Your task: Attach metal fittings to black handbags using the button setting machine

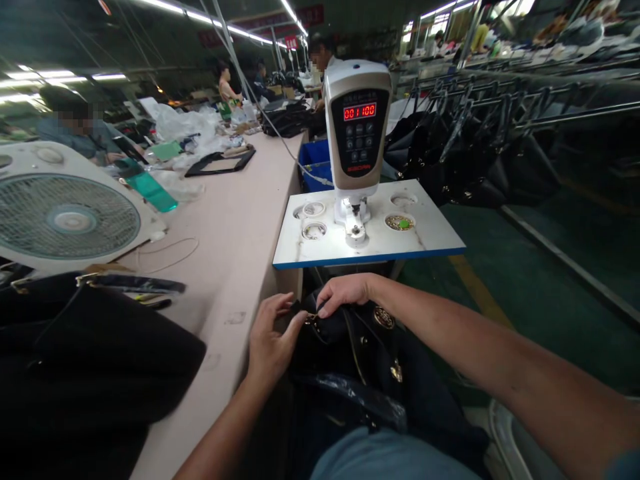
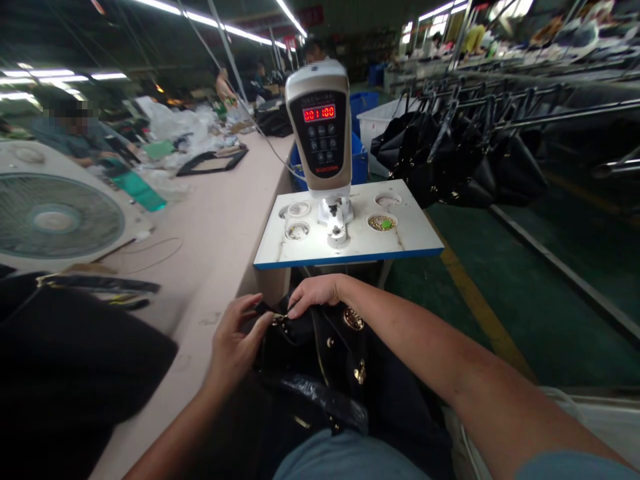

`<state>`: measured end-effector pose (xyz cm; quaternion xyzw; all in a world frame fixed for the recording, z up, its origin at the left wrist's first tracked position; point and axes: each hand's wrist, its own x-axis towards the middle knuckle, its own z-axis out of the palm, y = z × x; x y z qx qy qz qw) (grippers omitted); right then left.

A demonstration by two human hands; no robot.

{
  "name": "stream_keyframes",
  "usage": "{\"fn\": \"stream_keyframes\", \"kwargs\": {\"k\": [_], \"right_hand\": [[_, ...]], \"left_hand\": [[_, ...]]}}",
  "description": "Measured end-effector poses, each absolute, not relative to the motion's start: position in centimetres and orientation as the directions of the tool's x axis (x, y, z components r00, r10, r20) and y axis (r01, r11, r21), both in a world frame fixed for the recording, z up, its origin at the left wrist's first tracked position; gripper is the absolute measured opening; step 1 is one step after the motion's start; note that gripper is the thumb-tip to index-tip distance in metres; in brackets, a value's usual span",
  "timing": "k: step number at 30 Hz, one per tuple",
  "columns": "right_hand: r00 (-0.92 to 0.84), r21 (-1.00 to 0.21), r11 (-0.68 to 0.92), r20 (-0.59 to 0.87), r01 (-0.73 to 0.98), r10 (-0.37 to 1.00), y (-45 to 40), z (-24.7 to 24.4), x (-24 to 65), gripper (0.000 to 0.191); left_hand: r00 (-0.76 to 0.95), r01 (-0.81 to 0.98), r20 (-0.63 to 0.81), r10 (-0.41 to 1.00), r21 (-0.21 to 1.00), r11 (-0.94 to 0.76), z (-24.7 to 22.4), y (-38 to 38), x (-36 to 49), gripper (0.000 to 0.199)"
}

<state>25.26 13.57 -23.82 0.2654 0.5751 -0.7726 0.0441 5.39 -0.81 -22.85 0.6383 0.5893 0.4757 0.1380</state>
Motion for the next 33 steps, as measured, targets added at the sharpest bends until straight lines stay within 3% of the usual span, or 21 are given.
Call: {"fn": "stream_keyframes", "kwargs": {"k": [2,5,7,9,13,16,24,28,30,31,33], "right_hand": [[-0.858,-0.862,-0.339,-0.463,0.377,0.221,13.7,-23.8,25.1,0.047],[-0.863,-0.860,-0.346,-0.460,0.374,0.209,13.8,-23.8,25.1,0.049],[-0.867,-0.863,-0.345,-0.454,0.369,0.206,13.9,-23.8,25.0,0.049],[-0.871,-0.867,-0.339,-0.446,0.364,0.206,14.1,-23.9,25.0,0.047],[-0.878,-0.874,-0.328,-0.435,0.359,0.198,14.5,-24.0,24.8,0.045],[-0.885,-0.877,-0.331,-0.425,0.350,0.192,14.9,-24.0,24.8,0.045],[-0.884,-0.884,-0.337,-0.409,0.322,0.227,15.2,-24.1,27.0,0.051],[-0.875,-0.900,-0.262,-0.412,0.348,0.256,14.7,-21.3,28.5,0.053],[-0.873,-0.912,-0.034,-0.403,0.410,0.274,13.6,-18.8,29.2,0.058],[-0.873,-0.860,0.222,-0.390,0.459,0.294,12.6,-17.5,29.6,0.061],[-0.836,-0.520,0.657,-0.283,0.546,0.470,10.1,-15.7,30.3,0.066]], "left_hand": [[-0.106,0.745,0.541,0.834,0.599,-0.294,-22.4,-0.3,4.6,0.041],[0.101,0.897,0.712,0.695,0.236,-0.373,-21.8,0.0,3.9,0.043],[0.334,0.862,0.731,0.596,0.019,-0.507,-21.3,-0.3,3.8,0.044],[0.549,0.742,0.629,0.550,-0.064,-0.668,-20.7,-0.8,3.9,0.048],[0.749,0.622,0.329,0.575,-0.051,-0.781,-19.9,-0.7,3.7,0.038],[0.779,0.607,0.241,0.580,-0.056,-0.792,-20.0,0.5,3.2,0.035],[0.805,0.531,0.351,0.478,-0.066,-0.845,-20.5,3.3,4.6,0.023],[0.825,0.499,0.330,0.460,-0.041,-0.866,-20.0,3.5,5.8,0.023],[0.833,0.480,0.324,0.449,-0.021,-0.877,-19.7,3.4,6.1,0.024],[0.833,0.476,0.329,0.446,-0.014,-0.879,-19.6,3.4,6.3,0.023],[0.829,0.472,0.348,0.438,-0.015,-0.881,-19.4,3.3,6.5,0.021]]}}
